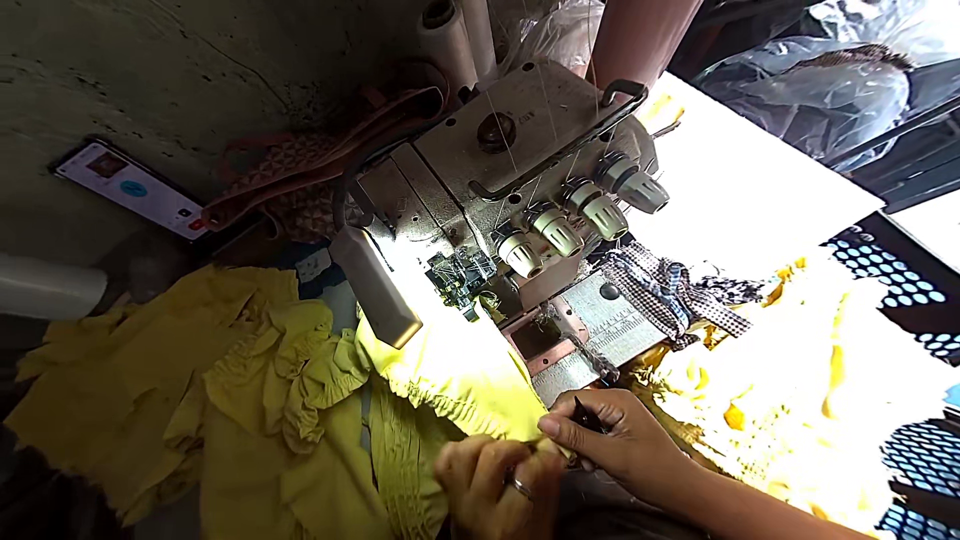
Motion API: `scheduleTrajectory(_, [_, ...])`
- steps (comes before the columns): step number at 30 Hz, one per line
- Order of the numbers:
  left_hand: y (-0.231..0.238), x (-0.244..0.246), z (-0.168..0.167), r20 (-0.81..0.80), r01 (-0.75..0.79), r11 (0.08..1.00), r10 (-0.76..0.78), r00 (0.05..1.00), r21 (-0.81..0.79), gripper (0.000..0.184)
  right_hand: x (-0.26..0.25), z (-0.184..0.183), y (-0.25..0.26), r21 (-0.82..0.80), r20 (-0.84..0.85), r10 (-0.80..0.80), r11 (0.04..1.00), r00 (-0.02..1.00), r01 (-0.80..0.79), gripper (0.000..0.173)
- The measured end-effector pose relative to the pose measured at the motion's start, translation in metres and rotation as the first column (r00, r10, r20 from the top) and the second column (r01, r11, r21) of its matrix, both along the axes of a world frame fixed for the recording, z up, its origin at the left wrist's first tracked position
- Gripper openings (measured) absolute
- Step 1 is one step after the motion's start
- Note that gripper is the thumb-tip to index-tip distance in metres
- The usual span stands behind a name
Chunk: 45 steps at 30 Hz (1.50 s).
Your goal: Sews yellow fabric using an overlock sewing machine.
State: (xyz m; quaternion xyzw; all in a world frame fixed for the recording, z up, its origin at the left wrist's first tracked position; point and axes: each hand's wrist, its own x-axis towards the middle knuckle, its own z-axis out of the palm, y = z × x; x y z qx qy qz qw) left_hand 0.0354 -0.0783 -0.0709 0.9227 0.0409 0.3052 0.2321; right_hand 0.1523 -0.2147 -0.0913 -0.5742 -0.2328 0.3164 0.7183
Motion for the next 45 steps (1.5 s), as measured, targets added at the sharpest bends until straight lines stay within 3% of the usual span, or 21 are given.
scheduleTrajectory(2, [-0.018,-0.01,-0.004,-0.12,0.138,0.949,-0.178,0.977,-0.284,0.026,0.002,0.002,-0.001,-0.003,0.063,-0.008,1.0,0.998,0.008,0.018])
scheduleTrajectory(3, [-0.025,-0.014,-0.009,-0.175,0.189,0.819,-0.33,0.928,-0.542,0.031,0.002,0.004,0.0,-0.004,0.078,-0.012,1.0,0.997,0.012,0.017])
scheduleTrajectory(4, [-0.027,-0.015,-0.017,-0.166,0.164,0.575,-0.478,0.862,-0.801,0.04,0.003,0.004,0.001,-0.007,0.091,-0.016,1.0,0.996,0.017,0.016])
scheduleTrajectory(5, [-0.026,-0.013,-0.029,-0.054,0.079,0.206,-0.569,0.82,-0.975,0.052,0.003,0.004,0.001,-0.017,0.103,-0.019,1.0,0.994,0.021,0.016])
scheduleTrajectory(6, [-0.021,-0.007,-0.039,0.108,0.007,-0.178,-0.565,0.818,-0.984,0.065,0.002,0.003,0.002,-0.031,0.108,-0.024,0.999,0.994,0.028,0.015])
scheduleTrajectory(7, [-0.015,0.002,-0.039,0.229,-0.016,-0.464,-0.467,0.854,-0.886,0.069,0.002,0.003,0.002,-0.041,0.111,-0.033,0.998,0.993,0.038,0.015])
scheduleTrajectory(8, [-0.015,0.01,-0.03,0.195,-0.014,-0.58,-0.296,0.935,-0.815,0.062,0.002,0.003,0.002,-0.048,0.12,-0.045,0.998,0.992,0.051,0.014])
scheduleTrajectory(9, [-0.019,0.016,-0.017,0.065,0.002,-0.531,-0.099,0.993,-0.847,0.046,0.001,0.002,0.001,-0.05,0.126,-0.057,0.997,0.99,0.063,0.014])
scheduleTrajectory(10, [-0.024,0.021,-0.01,-0.022,-0.002,-0.317,0.062,0.998,-0.948,0.032,0.001,0.002,0.0,-0.045,0.122,-0.063,0.997,0.991,0.069,0.014])
scheduleTrajectory(11, [-0.028,0.023,-0.009,-0.034,-0.038,0.018,0.165,0.986,-0.999,0.031,0.001,0.002,-0.001,-0.038,0.116,-0.065,0.997,0.991,0.069,0.015])
scheduleTrajectory(12, [-0.028,0.024,-0.013,-0.012,-0.102,0.369,0.236,0.972,-0.924,0.03,0.001,0.001,-0.002,-0.031,0.114,-0.064,0.997,0.991,0.068,0.016])
scheduleTrajectory(13, [-0.023,0.023,-0.022,0.018,-0.187,0.652,0.294,0.955,-0.734,0.034,0.0,0.0,-0.001,-0.024,0.114,-0.062,0.998,0.992,0.066,0.017])
scheduleTrajectory(14, [-0.017,0.022,-0.027,0.053,-0.264,0.805,0.343,0.938,-0.532,0.041,0.0,-0.001,0.0,-0.017,0.116,-0.061,0.998,0.991,0.063,0.017])
scheduleTrajectory(15, [-0.012,0.022,-0.028,0.067,-0.316,0.865,0.369,0.927,-0.389,0.044,0.0,-0.002,0.001,-0.013,0.123,-0.061,0.998,0.99,0.063,0.018])
scheduleTrajectory(18, [-0.004,0.029,-0.018,0.058,-0.403,0.896,0.419,0.906,-0.185,0.045,0.002,-0.002,0.006,-0.013,0.14,-0.063,0.998,0.988,0.065,0.018])
scheduleTrajectory(24, [0.01,0.042,0.0,0.009,-0.466,0.884,0.466,0.885,-0.026,0.043,0.015,0.0,0.022,0.001,0.173,-0.058,0.998,0.983,0.059,0.017])
scheduleTrajectory(27, [0.017,0.048,0.009,-0.051,-0.477,0.879,0.476,0.878,-0.004,0.042,0.023,0.003,0.032,-0.016,0.193,-0.064,0.998,0.979,0.068,0.015])
scheduleTrajectory(33, [0.034,0.062,0.027,-0.32,-0.433,0.901,0.416,0.851,0.019,0.048,0.047,0.008,0.061,-0.06,0.201,-0.094,0.992,0.975,0.108,0.021])
scheduleTrajectory(38, [0.055,0.078,0.035,-0.37,-0.374,0.922,0.383,0.846,0.099,0.045,0.06,0.009,0.085,-0.033,0.205,-0.169,0.983,0.964,0.18,0.033])
scheduleTrajectory(42, [0.068,0.087,0.039,-0.373,-0.35,0.93,0.367,0.852,0.115,0.041,0.058,0.009,0.09,-0.046,0.258,-0.217,0.971,0.941,0.237,0.03])
scheduleTrajectory(45, [0.078,0.096,0.045,-0.483,-0.387,0.918,0.377,0.79,0.084,0.042,0.05,0.001,0.087,-0.008,0.334,-0.266,0.959,0.904,0.285,0.026])
